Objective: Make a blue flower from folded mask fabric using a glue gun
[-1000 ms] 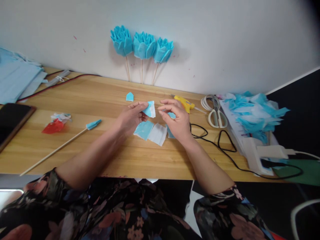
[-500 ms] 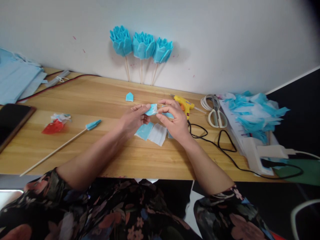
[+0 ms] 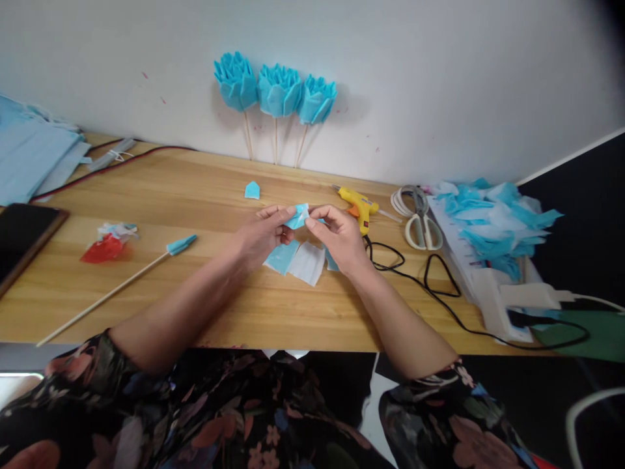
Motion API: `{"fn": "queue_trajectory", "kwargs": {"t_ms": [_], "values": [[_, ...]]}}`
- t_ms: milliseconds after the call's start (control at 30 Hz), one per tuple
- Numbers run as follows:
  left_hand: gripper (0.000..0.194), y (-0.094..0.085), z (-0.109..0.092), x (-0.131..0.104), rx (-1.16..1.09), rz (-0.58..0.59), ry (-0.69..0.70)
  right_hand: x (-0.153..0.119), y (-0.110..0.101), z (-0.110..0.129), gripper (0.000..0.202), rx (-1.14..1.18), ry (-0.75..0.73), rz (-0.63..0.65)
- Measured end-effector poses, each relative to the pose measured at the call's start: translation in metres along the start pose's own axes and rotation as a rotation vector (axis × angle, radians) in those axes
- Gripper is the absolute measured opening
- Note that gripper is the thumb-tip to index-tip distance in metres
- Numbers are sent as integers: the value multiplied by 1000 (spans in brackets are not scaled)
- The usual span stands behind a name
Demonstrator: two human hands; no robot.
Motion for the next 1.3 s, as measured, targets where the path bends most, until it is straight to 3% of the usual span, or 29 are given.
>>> {"fn": "queue_trajectory", "kwargs": {"t_ms": [1200,1300], "values": [[28,-6,0,6,110,0,75,-1,-5,-11,16,130,159,-107],[28,-6,-2,6,125,-8,95,0,-4,-14,41,185,186,-85]]}}
Point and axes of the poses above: each hand's wrist, its own x-axis towards the middle knuckle, its own y-axis out of the palm, z = x × y, the point moved 7 cm from there along x, towards the middle knuckle, and after that the axes turned 12 degrees about x, right-handed, at the moved point
